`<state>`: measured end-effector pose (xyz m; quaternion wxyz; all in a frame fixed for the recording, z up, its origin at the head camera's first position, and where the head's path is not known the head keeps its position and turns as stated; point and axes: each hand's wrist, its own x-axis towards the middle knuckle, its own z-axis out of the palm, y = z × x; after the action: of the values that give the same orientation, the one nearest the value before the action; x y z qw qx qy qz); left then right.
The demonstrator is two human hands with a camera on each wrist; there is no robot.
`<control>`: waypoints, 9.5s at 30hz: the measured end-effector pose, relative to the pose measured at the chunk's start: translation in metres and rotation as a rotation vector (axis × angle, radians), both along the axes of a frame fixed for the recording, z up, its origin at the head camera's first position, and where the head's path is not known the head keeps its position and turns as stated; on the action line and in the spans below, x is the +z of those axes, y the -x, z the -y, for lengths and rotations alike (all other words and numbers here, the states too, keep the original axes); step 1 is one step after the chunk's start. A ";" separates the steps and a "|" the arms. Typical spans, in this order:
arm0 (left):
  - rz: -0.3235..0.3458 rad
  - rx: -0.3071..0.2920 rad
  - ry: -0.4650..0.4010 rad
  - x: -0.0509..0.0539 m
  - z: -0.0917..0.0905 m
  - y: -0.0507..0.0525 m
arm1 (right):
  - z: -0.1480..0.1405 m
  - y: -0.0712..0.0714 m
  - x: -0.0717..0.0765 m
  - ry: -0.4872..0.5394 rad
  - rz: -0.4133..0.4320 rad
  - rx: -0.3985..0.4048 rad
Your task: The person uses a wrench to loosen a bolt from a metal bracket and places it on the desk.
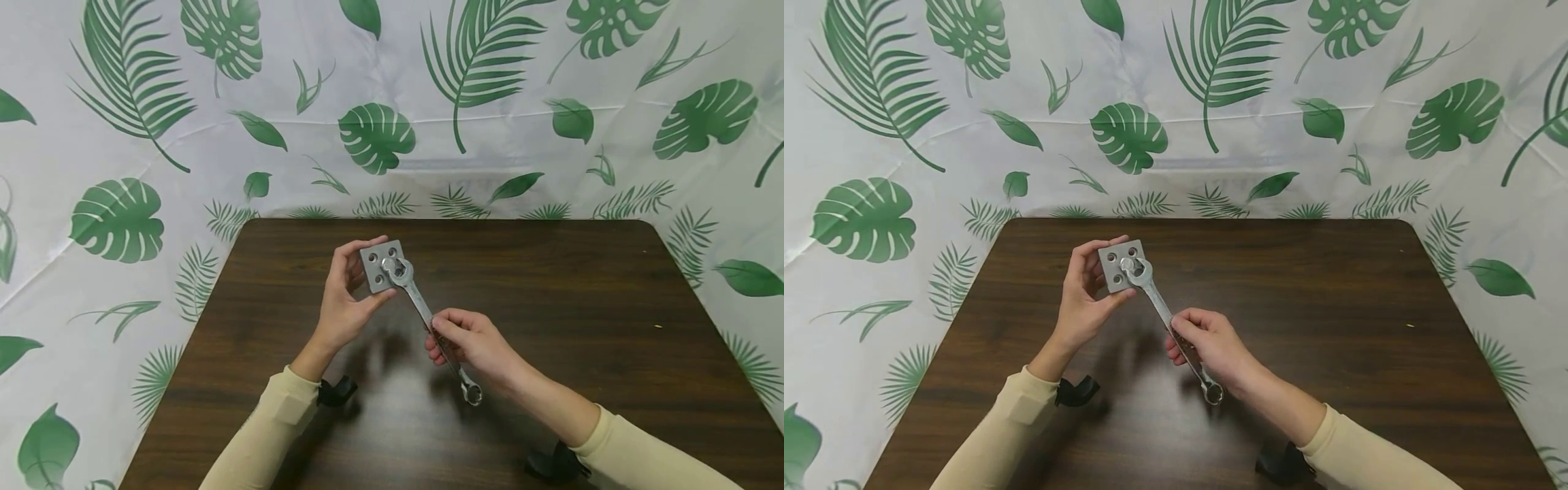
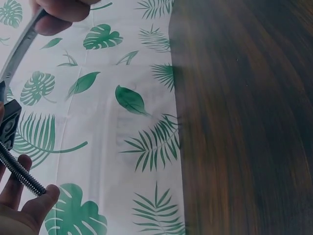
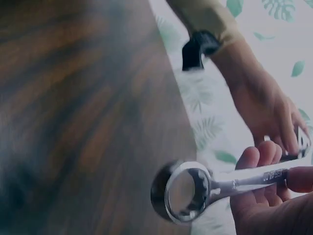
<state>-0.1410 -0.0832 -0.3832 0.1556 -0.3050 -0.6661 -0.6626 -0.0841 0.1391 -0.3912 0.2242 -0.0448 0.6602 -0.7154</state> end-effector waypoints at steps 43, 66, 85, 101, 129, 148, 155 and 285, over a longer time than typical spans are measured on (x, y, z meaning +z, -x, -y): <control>-0.032 -0.012 0.038 0.002 -0.001 -0.002 | -0.015 0.035 0.007 -0.565 -0.589 -0.046; 0.016 -0.086 0.069 0.002 0.000 -0.002 | -0.041 0.106 0.033 -0.909 -1.361 0.142; 0.057 -0.162 0.124 0.000 -0.003 -0.003 | -0.021 0.142 0.079 -1.010 -1.820 0.262; 0.090 -0.139 0.131 -0.004 -0.003 -0.003 | -0.042 0.131 0.092 -1.049 -1.657 0.193; 0.027 -0.046 0.005 0.001 -0.004 0.003 | -0.010 -0.003 0.027 -0.116 -0.033 0.031; 0.026 -0.027 0.016 0.002 -0.004 0.000 | 0.014 -0.007 0.005 -0.006 0.043 0.006; 0.017 -0.025 0.013 0.003 -0.003 0.001 | 0.008 -0.002 0.005 -0.082 -0.086 -0.040; 0.017 -0.110 0.033 0.005 -0.014 0.004 | -0.044 0.004 0.002 -0.031 0.033 0.120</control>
<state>-0.1447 -0.0693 -0.3783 0.1080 -0.3382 -0.6605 -0.6616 -0.0878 0.1835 -0.3896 0.2784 -0.0691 0.6636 -0.6909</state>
